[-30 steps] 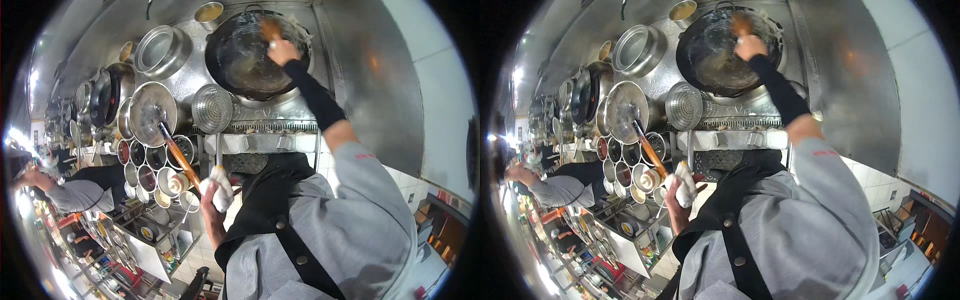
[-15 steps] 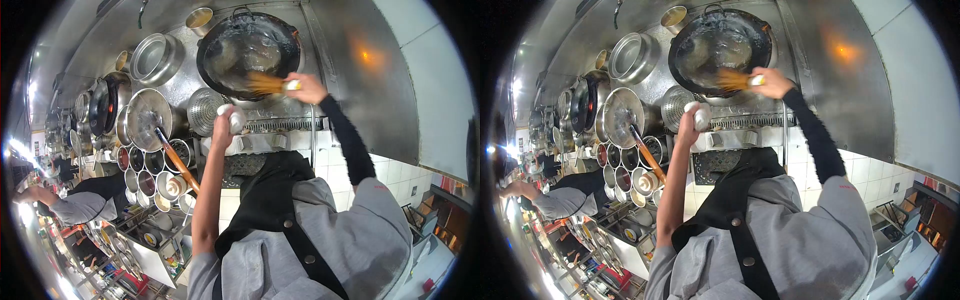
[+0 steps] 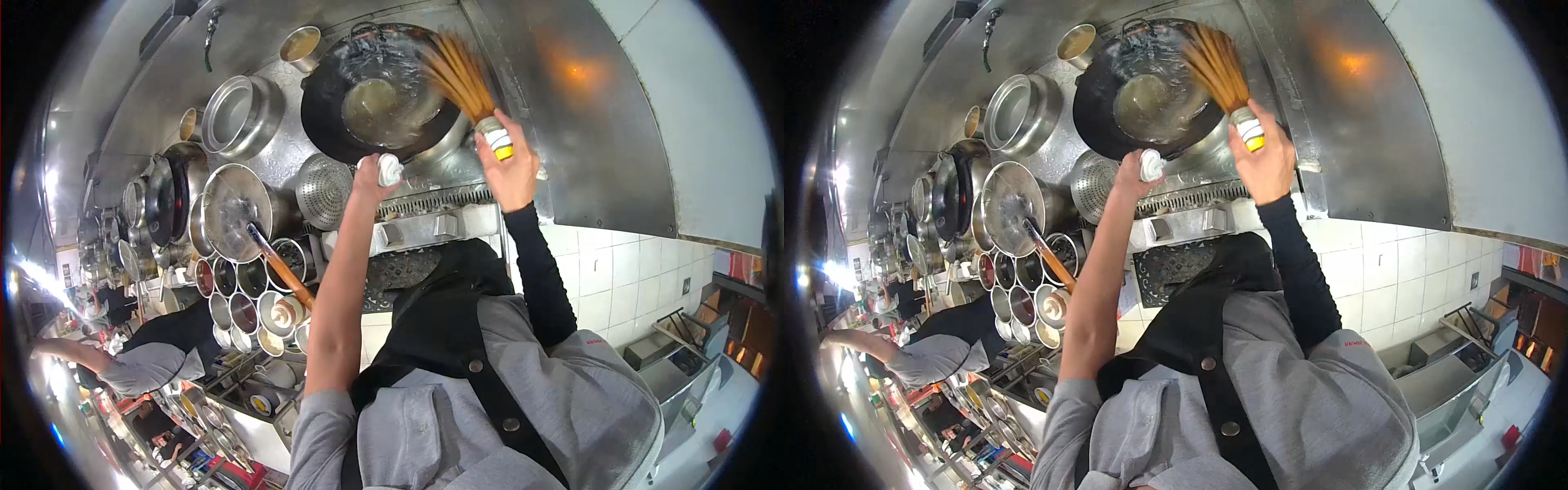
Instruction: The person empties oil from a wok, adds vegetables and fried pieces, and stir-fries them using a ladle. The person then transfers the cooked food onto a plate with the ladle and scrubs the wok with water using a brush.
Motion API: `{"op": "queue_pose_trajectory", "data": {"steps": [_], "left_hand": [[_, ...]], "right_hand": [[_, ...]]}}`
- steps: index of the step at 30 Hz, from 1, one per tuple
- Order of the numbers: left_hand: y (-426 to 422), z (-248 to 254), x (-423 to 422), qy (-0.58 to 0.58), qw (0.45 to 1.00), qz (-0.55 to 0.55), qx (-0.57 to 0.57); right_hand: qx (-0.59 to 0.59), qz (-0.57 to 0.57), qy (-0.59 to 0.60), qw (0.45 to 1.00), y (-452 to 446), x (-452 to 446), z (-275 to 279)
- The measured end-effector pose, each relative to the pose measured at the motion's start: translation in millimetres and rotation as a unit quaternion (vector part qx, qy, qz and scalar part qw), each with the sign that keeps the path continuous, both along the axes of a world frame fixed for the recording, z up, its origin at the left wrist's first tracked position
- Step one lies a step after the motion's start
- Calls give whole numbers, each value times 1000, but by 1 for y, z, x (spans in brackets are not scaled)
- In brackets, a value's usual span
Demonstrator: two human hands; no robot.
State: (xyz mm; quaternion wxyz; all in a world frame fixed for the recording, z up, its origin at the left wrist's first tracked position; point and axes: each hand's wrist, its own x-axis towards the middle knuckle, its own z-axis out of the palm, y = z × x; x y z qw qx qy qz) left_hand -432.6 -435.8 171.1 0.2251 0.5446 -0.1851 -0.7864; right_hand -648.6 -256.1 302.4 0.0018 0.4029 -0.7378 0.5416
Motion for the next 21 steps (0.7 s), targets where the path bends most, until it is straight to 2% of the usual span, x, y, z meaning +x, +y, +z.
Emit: {"op": "queue_pose_trajectory", "data": {"steps": [1, 3, 4, 5, 6, 7, 8, 9, 11, 12, 14, 16, 18, 21], "left_hand": [[8, 7, 2, -18, 1000, 12, -13], [19, 13, 15, -37, 998, 33, -43], [30, 12, 28, -98, 971, -32, -214], [41, 4, 46, -155, 908, -95, -376], [42, 20, 42, -117, 964, -29, -237], [43, 37, 38, -85, 990, 66, -95], [49, 30, 47, -141, 960, 39, -239], [60, 23, 64, -192, 907, 8, -376], [54, 19, 77, -213, 909, 24, -359], [45, 30, 80, -193, 958, 69, -199], [34, 20, 94, -227, 948, 78, -210], [35, 35, 96, -253, 938, 62, -228], [41, 53, 85, -271, 927, 72, -249], [46, 66, 74, -315, 903, 55, -288]], "right_hand": [[18, 10, -36, 999, 3, 7, 1], [1, 53, -32, 998, 5, 15, 10], [-6, 74, -28, 997, 6, 18, 12], [11, 83, -43, 996, 7, 22, 11], [16, 98, -62, 993, 5, 24, 11], [21, 112, -80, 990, 5, 25, 10], [28, 125, -99, 987, 5, 28, 9], [36, 130, -137, 981, 5, 31, 9], [21, 138, -175, 975, 0, 33, -9], [6, 145, -191, 971, -2, 35, -15], [46, 172, -242, 954, -3, 37, -19], [22, 160, -217, 963, -4, 46, -27], [55, 179, -340, 922, -6, 53, -33], [81, 190, -363, 909, -11, 58, -40]]}}
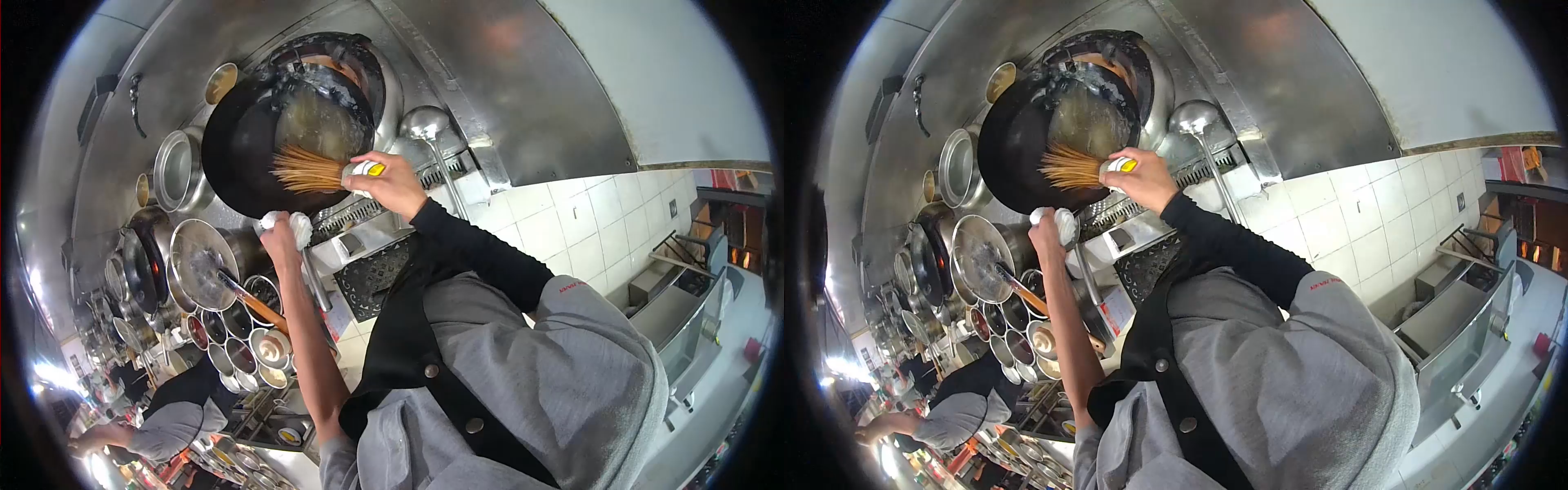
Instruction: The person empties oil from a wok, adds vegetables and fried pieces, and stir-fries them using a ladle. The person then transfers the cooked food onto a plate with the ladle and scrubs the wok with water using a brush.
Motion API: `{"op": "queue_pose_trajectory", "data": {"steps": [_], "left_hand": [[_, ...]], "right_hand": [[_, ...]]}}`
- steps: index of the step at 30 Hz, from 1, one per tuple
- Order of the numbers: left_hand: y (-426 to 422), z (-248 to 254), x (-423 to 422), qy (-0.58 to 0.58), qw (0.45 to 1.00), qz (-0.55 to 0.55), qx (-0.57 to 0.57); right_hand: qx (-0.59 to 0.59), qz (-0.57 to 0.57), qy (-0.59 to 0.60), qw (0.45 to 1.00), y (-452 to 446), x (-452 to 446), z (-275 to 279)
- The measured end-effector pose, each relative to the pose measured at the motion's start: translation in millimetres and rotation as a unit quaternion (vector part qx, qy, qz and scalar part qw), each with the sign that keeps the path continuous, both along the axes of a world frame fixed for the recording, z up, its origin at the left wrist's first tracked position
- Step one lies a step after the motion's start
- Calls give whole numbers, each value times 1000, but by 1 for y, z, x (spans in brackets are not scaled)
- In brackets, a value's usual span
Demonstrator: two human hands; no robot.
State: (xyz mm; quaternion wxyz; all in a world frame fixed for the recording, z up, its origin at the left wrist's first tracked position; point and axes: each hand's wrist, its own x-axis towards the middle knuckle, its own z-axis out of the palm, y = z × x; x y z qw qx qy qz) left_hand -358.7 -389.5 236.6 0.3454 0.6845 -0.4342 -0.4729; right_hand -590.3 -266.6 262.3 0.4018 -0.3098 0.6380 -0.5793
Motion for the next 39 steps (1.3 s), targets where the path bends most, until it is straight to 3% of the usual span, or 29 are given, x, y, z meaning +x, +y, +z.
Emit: {"op": "queue_pose_trajectory", "data": {"steps": [5, 7, 17, 22, 25, 30, 32, 33, 35, 37, 39], "left_hand": [[1, 16, -15, -180, 975, -29, -123], [1, 35, -25, -266, 951, -45, -149], [7, 85, -59, -303, 905, -130, -269], [17, 90, -68, -335, 889, -160, -267], [44, 79, -67, -341, 868, -156, -325], [78, 48, -55, -309, 879, -150, -330], [70, 37, -46, -343, 854, -148, -361], [63, 38, -45, -301, 890, -132, -316], [45, 44, -43, -208, 947, -101, -221], [23, 36, -36, -181, 956, -73, -217], [3, 25, -23, -146, 975, -57, -156]], "right_hand": [[45, 1, -108, 993, -3, 8, 0], [69, -1, -202, 977, -1, 5, 12], [32, -13, -365, 930, -17, 0, 0], [20, -15, -457, 889, -15, -14, -3], [21, -1, -474, 880, 1, -22, -10], [26, -6, -504, 863, 22, -23, -24], [22, -23, -442, 896, 15, -14, -25], [17, -34, -408, 912, 8, -9, -25], [-58, -30, -135, 989, -15, 11, -41], [-51, 36, 93, 994, -24, 19, -25], [-63, 135, 259, 954, -8, 11, 12]]}}
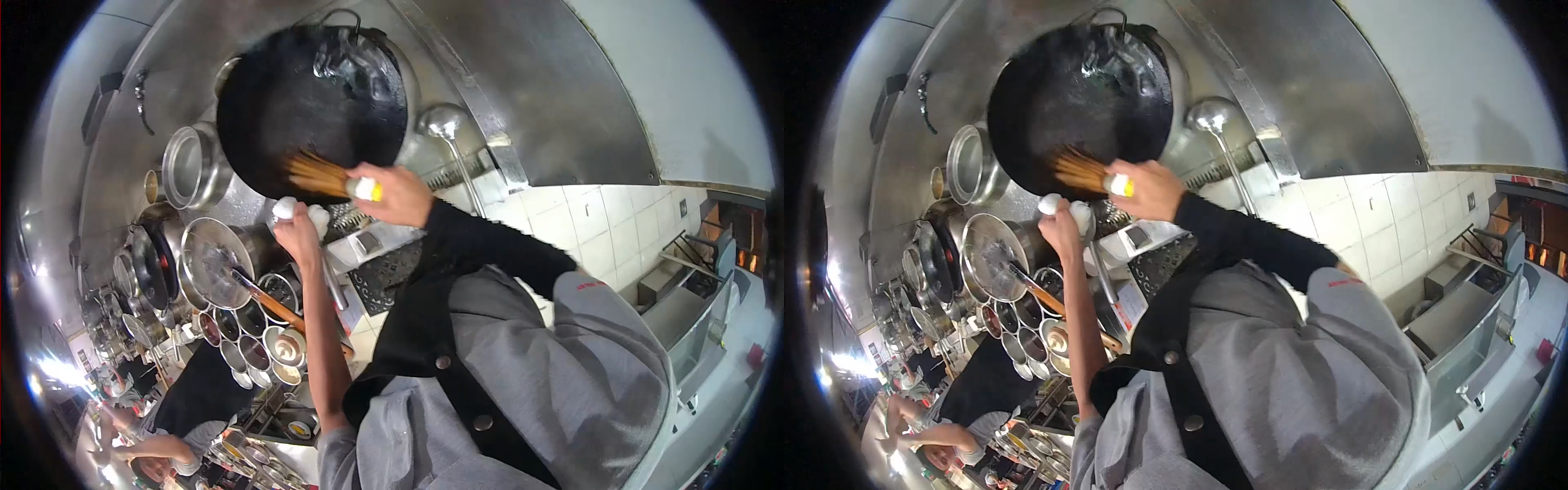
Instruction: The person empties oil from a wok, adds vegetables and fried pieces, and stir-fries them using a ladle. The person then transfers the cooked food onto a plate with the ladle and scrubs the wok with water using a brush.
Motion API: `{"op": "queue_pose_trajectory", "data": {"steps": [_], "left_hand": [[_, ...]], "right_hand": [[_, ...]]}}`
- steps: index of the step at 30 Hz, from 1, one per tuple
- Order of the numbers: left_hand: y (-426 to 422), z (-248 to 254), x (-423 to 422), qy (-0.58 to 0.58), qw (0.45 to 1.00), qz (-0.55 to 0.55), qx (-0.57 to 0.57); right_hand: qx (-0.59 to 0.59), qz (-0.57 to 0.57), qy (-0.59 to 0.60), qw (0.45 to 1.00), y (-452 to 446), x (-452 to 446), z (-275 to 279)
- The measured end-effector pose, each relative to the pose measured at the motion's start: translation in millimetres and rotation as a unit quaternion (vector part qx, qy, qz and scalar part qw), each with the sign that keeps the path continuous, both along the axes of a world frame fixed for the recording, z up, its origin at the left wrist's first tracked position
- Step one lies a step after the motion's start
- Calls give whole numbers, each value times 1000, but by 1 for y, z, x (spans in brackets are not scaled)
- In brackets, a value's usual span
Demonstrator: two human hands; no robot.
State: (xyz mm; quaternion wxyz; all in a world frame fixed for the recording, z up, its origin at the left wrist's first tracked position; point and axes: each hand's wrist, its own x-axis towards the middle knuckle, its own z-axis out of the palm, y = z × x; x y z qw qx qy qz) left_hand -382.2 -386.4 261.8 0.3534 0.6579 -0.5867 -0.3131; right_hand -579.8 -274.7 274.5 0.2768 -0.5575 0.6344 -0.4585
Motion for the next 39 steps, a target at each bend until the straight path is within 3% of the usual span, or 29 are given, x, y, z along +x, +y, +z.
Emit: {"op": "queue_pose_trajectory", "data": {"steps": [1, 2, 4, 5, 6, 8, 11, 12, 14, 15, 16, 18, 20, 22, 23, 24, 25, 26, 28, 30, 32, 33, 35, 37, 38, 39], "left_hand": [[-13, -19, 12, -10, 999, 24, 45], [-17, -27, 14, 72, 992, 52, 86], [-17, -43, 20, 212, 969, 70, 105], [-20, -45, 22, 209, 965, 84, 136], [-20, -47, 25, 205, 959, 97, 171], [-23, -56, 24, 270, 935, 121, 195], [-29, -86, 3, 253, 933, 130, 221], [-33, -106, -8, 219, 943, 130, 216], [-36, -116, -27, 316, 913, 83, 244], [-23, -43, -38, 420, 845, 48, 327], [-32, -67, -26, 465, 802, 4, 375], [-27, -91, 4, 492, 802, -42, 336], [-17, -104, 47, 419, 848, -49, 321], [16, -154, 93, 317, 892, -69, 313], [32, -177, 110, 195, 946, -77, 246], [44, -199, 126, 67, 980, -83, 169], [50, -209, 130, -60, 991, -84, 88], [55, -192, 125, -48, 991, -66, 102], [70, -136, 104, -23, 990, -36, 136], [79, -140, 92, -6, 993, -6, 117], [82, -162, 94, -19, 994, -7, 109], [85, -174, 97, -104, 991, -16, 80], [78, -180, 96, -69, 996, 21, 57], [101, -183, 101, -59, 996, 35, 57], [99, -182, 102, -65, 996, 30, 48], [97, -180, 101, -69, 996, 27, 40]], "right_hand": [[28, 56, 2, 998, 4, -17, -4], [-13, 95, -44, 994, 1, -46, -26], [110, 25, 134, 984, -16, -132, -17], [169, -43, 260, 950, -32, -160, 16], [94, -160, 401, 897, -51, -174, 11], [65, -313, 438, 840, -112, -199, 15], [-76, -366, 344, 861, -183, -182, 15], [-73, -365, 316, 873, -205, -160, 1], [-44, -341, 277, 897, -240, -109, -47], [93, -277, 222, 930, -241, -76, -50], [162, -199, 199, 946, -253, -58, -83], [114, 16, 111, 987, -212, -8, -86], [12, 138, 59, 989, -168, -5, -73], [113, 168, 96, 975, -180, -82, -57], [104, 109, 172, 973, -200, -130, -77], [100, -30, 336, 936, -200, -147, -50], [36, -168, 394, 903, -201, -144, -48], [-12, -272, 390, 880, -211, -132, -56], [-50, -312, 227, 921, -238, -99, -64], [80, -210, 197, 954, -255, -61, -83], [13, 32, 120, 992, -243, -25, -114], [-13, 91, 64, 994, -220, -15, -102], [-3, 194, 3, 981, -208, -30, -83], [118, 124, 123, 978, -241, -104, -81], [78, -18, 275, 958, -246, -117, -69], [55, -139, 334, 931, -254, -112, -66]]}}
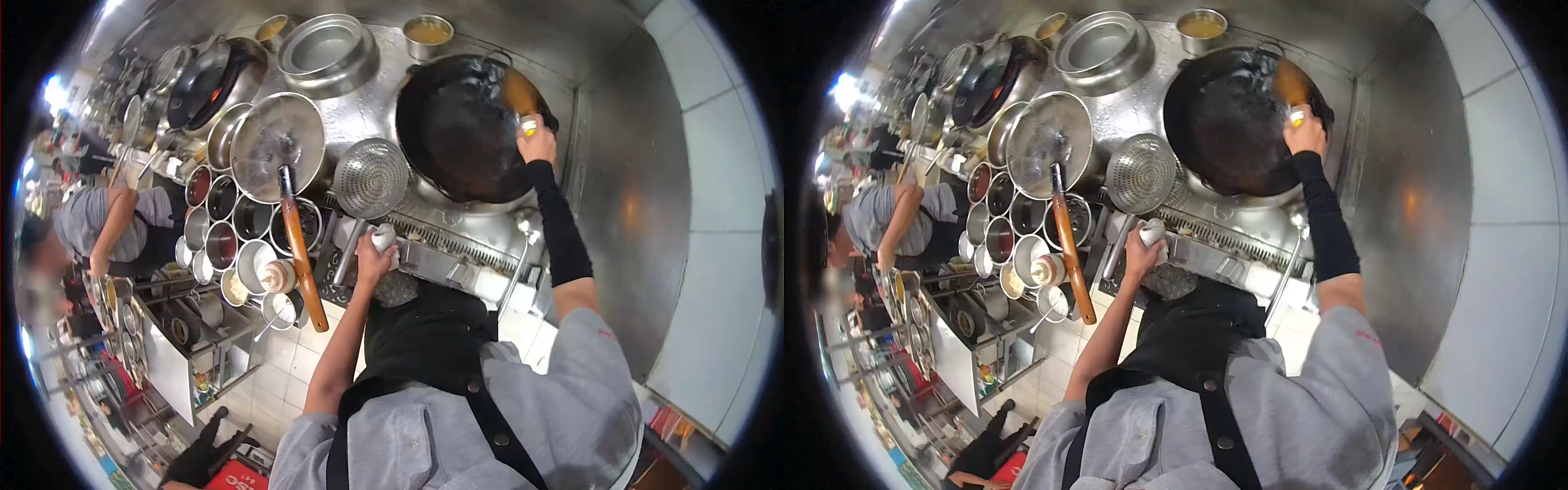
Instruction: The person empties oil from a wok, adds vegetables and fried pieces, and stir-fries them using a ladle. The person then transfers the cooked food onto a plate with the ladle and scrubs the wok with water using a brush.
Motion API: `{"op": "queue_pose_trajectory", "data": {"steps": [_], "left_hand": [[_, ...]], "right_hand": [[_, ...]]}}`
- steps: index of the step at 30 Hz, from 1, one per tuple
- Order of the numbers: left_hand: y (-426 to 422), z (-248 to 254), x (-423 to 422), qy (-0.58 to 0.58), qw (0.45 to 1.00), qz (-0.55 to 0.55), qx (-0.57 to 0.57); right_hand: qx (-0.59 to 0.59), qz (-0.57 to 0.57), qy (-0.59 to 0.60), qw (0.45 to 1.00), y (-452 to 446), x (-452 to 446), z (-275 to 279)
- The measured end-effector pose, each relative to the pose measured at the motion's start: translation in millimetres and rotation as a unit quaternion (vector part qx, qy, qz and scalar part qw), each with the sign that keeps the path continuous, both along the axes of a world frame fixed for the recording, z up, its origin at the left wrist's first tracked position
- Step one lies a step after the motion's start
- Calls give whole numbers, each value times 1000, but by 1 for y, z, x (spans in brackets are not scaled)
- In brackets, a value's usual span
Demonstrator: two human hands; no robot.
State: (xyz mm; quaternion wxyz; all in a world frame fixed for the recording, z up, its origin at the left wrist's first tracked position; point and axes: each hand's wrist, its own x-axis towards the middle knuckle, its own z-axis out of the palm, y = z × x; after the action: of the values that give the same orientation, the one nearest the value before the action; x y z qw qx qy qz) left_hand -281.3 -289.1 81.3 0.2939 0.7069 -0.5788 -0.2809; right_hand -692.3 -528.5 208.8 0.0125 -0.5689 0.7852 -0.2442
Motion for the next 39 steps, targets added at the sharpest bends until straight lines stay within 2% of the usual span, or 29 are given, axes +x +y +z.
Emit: {"op": "queue_pose_trajectory", "data": {"steps": [1, 2, 3, 4, 5, 6, 7, 9, 10, 11, 12, 13, 14, 15, 17, 20, 22, 23, 24, 25, 26, 27, 28, 29, 31, 33, 35, 37, 39], "left_hand": [[3, 0, -3, -2, 1000, -3, -3], [7, 8, 1, 39, 998, -34, 41], [14, 10, -3, 49, 997, -19, 48], [25, 14, -2, 55, 997, -7, 58], [33, 20, 1, 58, 996, 4, 65], [47, 36, 0, 28, 997, -8, 77], [63, 34, 2, -5, 995, -5, 102], [95, 67, 3, 33, 988, 9, 151], [100, 95, 5, 18, 985, -46, 167], [109, 132, 9, 3, 976, -106, 188], [108, 160, 11, -13, 965, -171, 199], [106, 177, 11, -143, 947, -258, 126], [109, 189, 7, -266, 903, -334, 51], [112, 203, 0, -381, 834, -399, -24], [103, 232, -11, -349, 791, -493, -97], [81, 274, -14, -260, 707, -634, -175], [79, 308, -33, -231, 682, -644, -261], [80, 322, -45, -216, 669, -644, -301], [75, 338, -52, -224, 651, -644, -333], [67, 353, -59, -230, 629, -647, -365], [59, 361, -67, -239, 600, -649, -402], [58, 364, -75, -207, 637, -635, -384], [60, 365, -86, -172, 676, -618, -363], [62, 363, -99, -134, 714, -598, -339], [67, 358, -132, -138, 733, -573, -340], [72, 349, -151, -174, 718, -593, -322], [71, 351, -149, -146, 730, -600, -293], [67, 348, -133, -150, 748, -594, -256], [68, 334, -107, -177, 769, -577, -211]], "right_hand": [[-99, -96, 8, 990, -7, 15, -6], [-146, -104, -61, 982, -16, 32, -7], [-188, -111, -131, 967, -26, 47, -13], [-120, -82, -205, 968, -35, 62, -20], [-66, -44, -195, 978, -41, 81, -32], [-42, 64, -253, 964, -30, 97, -34], [-21, 172, -305, 937, -12, 109, -34], [24, 310, -343, 886, 21, 97, -21], [59, 323, -341, 881, 4, 61, -32], [117, 272, -404, 866, -13, 19, -39], [91, 189, -191, 959, -18, -7, -17], [-55, 29, -117, 991, -15, 0, -13], [-112, -56, -123, 984, -20, 18, -18], [-166, -140, -127, 968, -26, 40, -23], [-56, -122, -154, 979, -26, 85, -13], [-25, 136, -305, 942, 1, 118, -35], [26, 282, -368, 886, 40, 108, -22], [53, 318, -428, 844, 46, 86, -20], [172, 251, -451, 839, 42, 53, -4], [184, 245, -382, 872, 27, 6, -18], [57, 204, -128, 969, 23, -31, -22], [11, 57, -26, 998, 32, -30, -3], [-24, -55, 69, 996, 40, -17, 8], [-69, -88, 14, 994, 35, -2, 11], [-147, -155, -91, 973, 21, 22, 6], [-11, -147, -115, 982, -6, 48, -22], [6, 85, -221, 972, -14, 72, -48], [56, 183, -348, 918, 25, 106, -21], [73, 278, -341, 895, 66, 94, 13]]}}
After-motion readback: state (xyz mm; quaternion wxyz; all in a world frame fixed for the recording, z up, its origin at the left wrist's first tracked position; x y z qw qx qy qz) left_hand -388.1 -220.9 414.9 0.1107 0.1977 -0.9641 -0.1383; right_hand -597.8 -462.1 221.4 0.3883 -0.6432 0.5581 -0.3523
